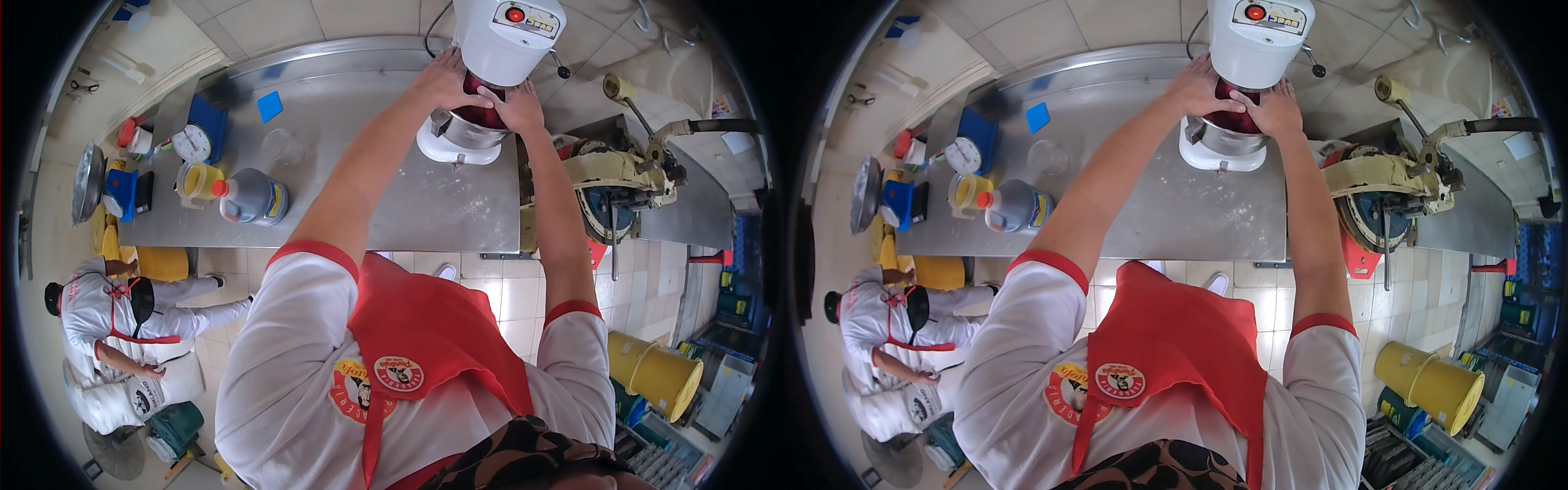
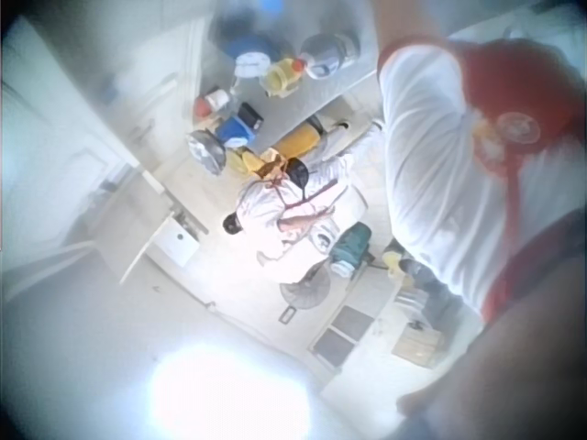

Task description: The person prepares dough using a stand mixer, adding oil from a cup into the mixing bowl and then removing a piece of the red dough to check its consistency.

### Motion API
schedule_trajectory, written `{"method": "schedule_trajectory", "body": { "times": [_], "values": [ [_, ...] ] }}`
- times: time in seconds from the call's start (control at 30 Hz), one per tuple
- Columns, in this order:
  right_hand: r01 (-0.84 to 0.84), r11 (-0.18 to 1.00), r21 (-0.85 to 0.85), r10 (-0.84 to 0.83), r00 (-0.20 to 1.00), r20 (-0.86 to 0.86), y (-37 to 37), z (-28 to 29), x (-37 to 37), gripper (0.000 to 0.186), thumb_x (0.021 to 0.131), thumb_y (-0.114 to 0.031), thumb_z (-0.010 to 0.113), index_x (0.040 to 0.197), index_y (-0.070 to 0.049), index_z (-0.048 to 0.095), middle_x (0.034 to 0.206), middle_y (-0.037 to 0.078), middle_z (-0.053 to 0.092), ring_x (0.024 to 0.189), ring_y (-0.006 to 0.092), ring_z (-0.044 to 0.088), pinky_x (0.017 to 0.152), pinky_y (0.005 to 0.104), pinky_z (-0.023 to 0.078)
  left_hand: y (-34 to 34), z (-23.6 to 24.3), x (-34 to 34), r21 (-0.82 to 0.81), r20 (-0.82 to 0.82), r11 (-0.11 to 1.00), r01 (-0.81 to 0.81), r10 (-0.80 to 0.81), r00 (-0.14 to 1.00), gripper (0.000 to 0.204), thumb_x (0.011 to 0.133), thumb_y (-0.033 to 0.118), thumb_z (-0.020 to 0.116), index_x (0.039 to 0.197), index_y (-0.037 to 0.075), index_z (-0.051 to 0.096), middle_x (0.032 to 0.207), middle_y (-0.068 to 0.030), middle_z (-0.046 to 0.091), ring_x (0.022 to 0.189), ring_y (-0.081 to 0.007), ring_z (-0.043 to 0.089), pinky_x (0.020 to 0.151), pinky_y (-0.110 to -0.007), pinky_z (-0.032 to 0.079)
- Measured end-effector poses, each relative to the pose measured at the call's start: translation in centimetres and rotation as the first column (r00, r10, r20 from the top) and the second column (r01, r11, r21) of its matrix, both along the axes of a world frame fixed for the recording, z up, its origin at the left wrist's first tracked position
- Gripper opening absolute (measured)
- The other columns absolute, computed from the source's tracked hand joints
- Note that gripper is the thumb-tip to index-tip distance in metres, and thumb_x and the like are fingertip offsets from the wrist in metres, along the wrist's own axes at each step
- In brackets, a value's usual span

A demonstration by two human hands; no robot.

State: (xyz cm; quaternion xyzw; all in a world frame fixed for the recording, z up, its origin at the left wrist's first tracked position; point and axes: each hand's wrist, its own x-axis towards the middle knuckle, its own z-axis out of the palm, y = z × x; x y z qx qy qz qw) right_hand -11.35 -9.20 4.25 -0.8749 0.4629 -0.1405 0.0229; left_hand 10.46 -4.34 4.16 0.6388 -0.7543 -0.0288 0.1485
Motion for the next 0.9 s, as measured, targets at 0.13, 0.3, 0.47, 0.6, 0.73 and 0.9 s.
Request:
{"method": "schedule_trajectory", "body": {
  "times": [0.13, 0.3, 0.47, 0.6, 0.73, 0.9],
  "values": [
    [-0.003, 1.000, -0.002, 0.003, 1.000, 0.022, -0.26, 0.03, 0.19, 0.106, 0.095, -0.083, 0.050, 0.163, -0.002, 0.042, 0.170, 0.024, 0.037, 0.160, 0.0405, 0.030, 0.134, 0.0466, 0.020, 0.13, 0.07, 0.00, -0.002, 0.018, 1.000, -0.005, 0.005, 1.000, 0.146, 0.073, 0.102, 0.054, 0.170, -0.001, 0.020, 0.177, -0.0241, 0.019, 0.165, -0.0388, 0.014, 0.136, -0.046, 0.014],
    [-0.002, 0.999, 0.046, -0.001, 0.998, 0.063, -0.09, 0.42, -0.14, 0.105, 0.096, -0.081, 0.051, 0.162, 0.000, 0.042, 0.169, 0.024, 0.039, 0.159, 0.0400, 0.031, 0.134, 0.0462, 0.021, 0.37, 0.33, -0.23, -0.040, 0.013, 0.999, -0.005, 0.005, 1.000, 0.141, 0.075, 0.099, 0.057, 0.170, 0.001, 0.022, 0.176, -0.0250, 0.023, 0.164, -0.0403, 0.016, 0.136, -0.046, 0.016],
    [-0.010, 0.999, 0.054, 0.004, 0.994, 0.108, 0.01, 0.46, 0.46, 0.107, 0.095, -0.082, 0.052, 0.161, 0.002, 0.042, 0.168, 0.025, 0.040, 0.159, 0.0397, 0.032, 0.133, 0.0459, 0.023, 0.22, -0.20, 0.51, -0.026, 0.020, 0.999, -0.029, 0.029, 0.999, 0.145, 0.073, 0.101, 0.055, 0.170, -0.001, 0.020, 0.176, -0.0248, 0.021, 0.165, -0.0397, 0.015, 0.136, -0.046, 0.015],
    [-0.018, 0.999, 0.032, 0.018, 1.000, 0.020, -0.25, 0.18, -0.13, 0.108, 0.094, -0.084, 0.052, 0.161, 0.000, 0.043, 0.168, 0.024, 0.041, 0.159, 0.0397, 0.032, 0.133, 0.0460, 0.023, 0.14, -0.26, 0.04, -0.006, 0.045, 1.000, -0.008, 0.008, 0.999, 0.150, 0.070, 0.104, 0.055, 0.170, -0.002, 0.019, 0.176, -0.0245, 0.021, 0.165, -0.0390, 0.016, 0.136, -0.045, 0.014],
    [-0.012, 0.999, 0.030, 0.011, 0.999, 0.038, -0.04, 0.24, -0.10, 0.108, 0.093, -0.085, 0.052, 0.161, -0.002, 0.044, 0.168, 0.023, 0.041, 0.159, 0.0392, 0.031, 0.133, 0.0458, 0.022, 0.10, 0.07, -0.06, -0.002, 0.031, 1.000, 0.003, -0.003, 1.000, 0.150, 0.070, 0.104, 0.055, 0.169, -0.003, 0.020, 0.176, -0.0246, 0.021, 0.165, -0.0392, 0.016, 0.136, -0.045, 0.014],
    [-0.020, 1.000, 0.013, 0.019, 0.997, 0.075, 0.10, 0.28, 0.10, 0.107, 0.092, -0.083, 0.055, 0.161, -0.002, 0.044, 0.168, 0.022, 0.042, 0.159, 0.0380, 0.032, 0.133, 0.0460, 0.023, 0.21, -0.01, 0.17, -0.009, 0.014, 1.000, -0.012, 0.012, 1.000, 0.149, 0.071, 0.103, 0.054, 0.169, -0.002, 0.020, 0.177, -0.0228, 0.020, 0.165, -0.0381, 0.015, 0.136, -0.045, 0.014]
  ]
}}
